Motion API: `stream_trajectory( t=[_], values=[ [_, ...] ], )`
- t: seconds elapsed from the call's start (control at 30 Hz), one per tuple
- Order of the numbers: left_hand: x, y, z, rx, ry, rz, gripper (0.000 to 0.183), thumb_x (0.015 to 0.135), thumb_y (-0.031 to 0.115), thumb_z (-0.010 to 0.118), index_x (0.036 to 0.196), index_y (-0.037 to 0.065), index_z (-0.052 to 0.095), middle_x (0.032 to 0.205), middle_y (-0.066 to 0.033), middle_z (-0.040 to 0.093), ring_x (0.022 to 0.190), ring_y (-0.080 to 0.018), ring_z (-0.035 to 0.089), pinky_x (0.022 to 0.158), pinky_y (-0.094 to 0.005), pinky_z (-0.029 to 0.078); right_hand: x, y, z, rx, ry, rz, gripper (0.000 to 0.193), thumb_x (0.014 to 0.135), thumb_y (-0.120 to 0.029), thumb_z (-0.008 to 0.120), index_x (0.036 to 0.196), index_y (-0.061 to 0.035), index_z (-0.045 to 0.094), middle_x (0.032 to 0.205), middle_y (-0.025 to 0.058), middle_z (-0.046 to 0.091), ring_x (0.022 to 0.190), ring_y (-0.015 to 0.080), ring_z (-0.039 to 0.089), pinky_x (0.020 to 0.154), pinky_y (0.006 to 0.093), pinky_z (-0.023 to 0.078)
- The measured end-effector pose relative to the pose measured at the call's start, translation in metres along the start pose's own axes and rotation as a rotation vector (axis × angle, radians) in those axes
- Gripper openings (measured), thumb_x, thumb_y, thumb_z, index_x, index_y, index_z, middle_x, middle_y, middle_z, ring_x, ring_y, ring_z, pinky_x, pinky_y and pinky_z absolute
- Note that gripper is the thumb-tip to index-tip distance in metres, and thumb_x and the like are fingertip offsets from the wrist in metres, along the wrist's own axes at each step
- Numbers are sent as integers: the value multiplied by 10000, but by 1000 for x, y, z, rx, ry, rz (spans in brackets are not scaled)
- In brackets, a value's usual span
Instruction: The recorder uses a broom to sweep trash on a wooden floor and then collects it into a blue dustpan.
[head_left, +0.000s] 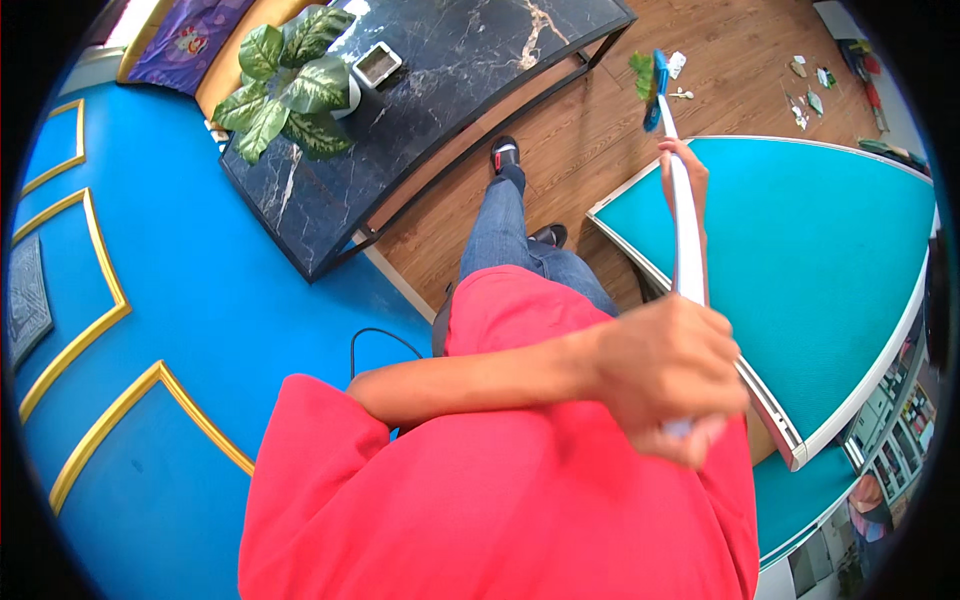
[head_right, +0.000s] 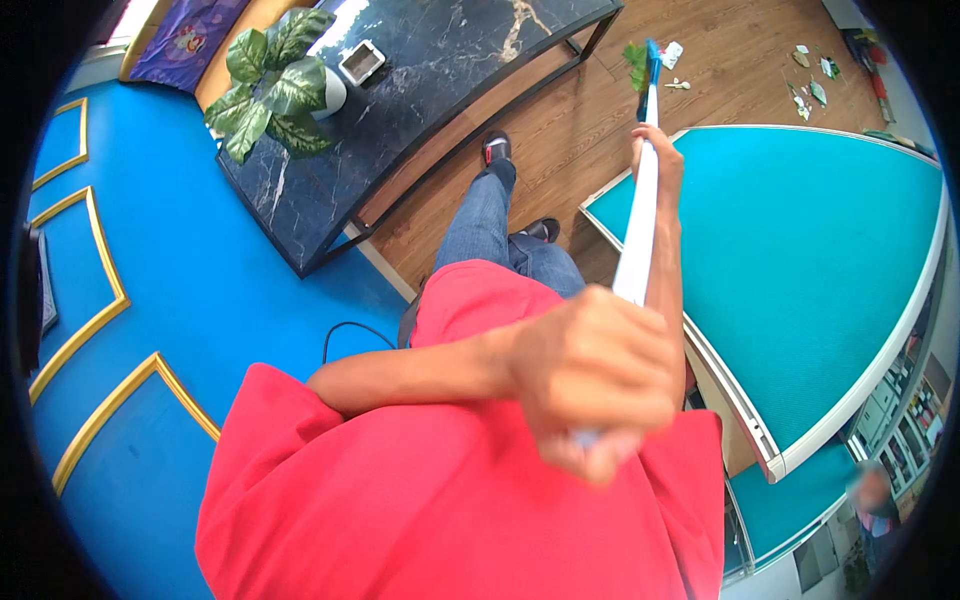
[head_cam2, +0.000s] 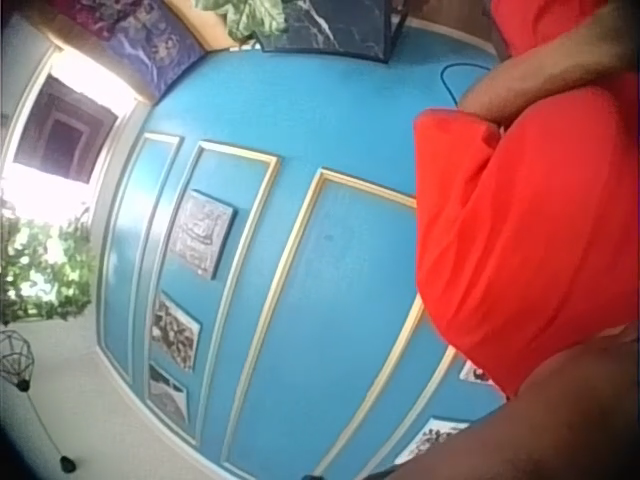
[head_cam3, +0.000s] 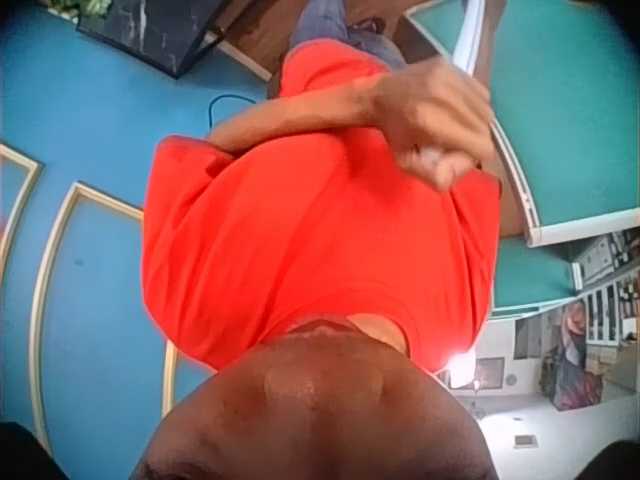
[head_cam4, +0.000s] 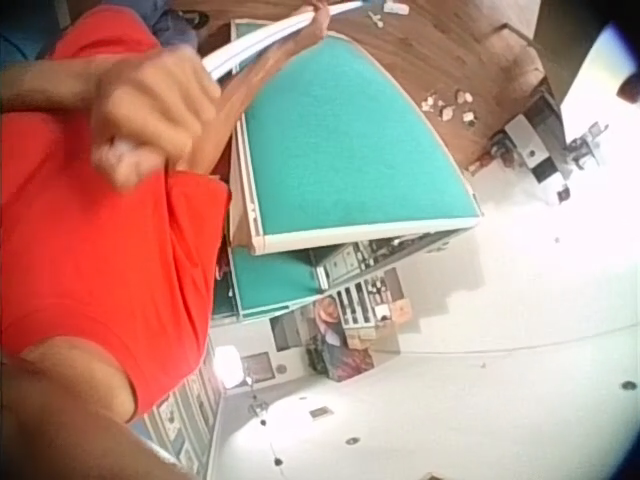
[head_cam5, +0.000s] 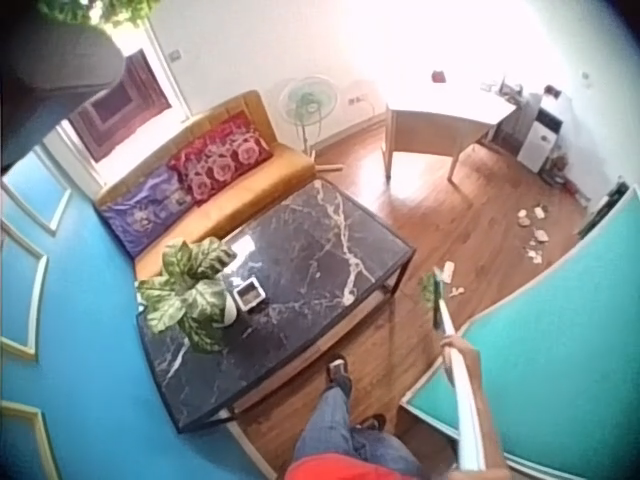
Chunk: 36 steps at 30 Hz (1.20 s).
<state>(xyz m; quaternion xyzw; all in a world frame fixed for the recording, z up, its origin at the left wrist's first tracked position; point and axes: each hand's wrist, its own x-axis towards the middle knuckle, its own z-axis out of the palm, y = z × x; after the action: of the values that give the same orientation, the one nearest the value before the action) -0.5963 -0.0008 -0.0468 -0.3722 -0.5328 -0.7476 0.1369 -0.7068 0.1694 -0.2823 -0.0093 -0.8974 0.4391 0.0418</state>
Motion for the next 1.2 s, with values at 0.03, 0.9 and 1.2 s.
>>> stream_trajectory(
  t=[0.03,0.9,1.2],
  values=[
    [4,15,12,-7,2,6,178,575,140,609,581,105,434,524,-29,457,477,-216,490,467,-351,380,-7,-13,-9,7,-9,-88,100,866,-23,607,944,-30,669,1001,117,704,927,197,681,803,287,517],
    [-34,-74,46,230,84,-373,155,712,103,540,597,60,445,481,-88,396,390,-257,428,399,-358,364,-142,53,107,408,-572,63,67,852,-83,651,874,-55,709,718,3,635,664,55,554,555,261,461],
    [-28,-61,47,139,-77,-148,174,564,161,552,543,102,390,500,-45,368,459,-250,415,458,-372,328,-30,52,45,157,211,84,78,848,-65,616,875,-77,689,697,84,635,607,111,596,575,282,471]
  ],
)
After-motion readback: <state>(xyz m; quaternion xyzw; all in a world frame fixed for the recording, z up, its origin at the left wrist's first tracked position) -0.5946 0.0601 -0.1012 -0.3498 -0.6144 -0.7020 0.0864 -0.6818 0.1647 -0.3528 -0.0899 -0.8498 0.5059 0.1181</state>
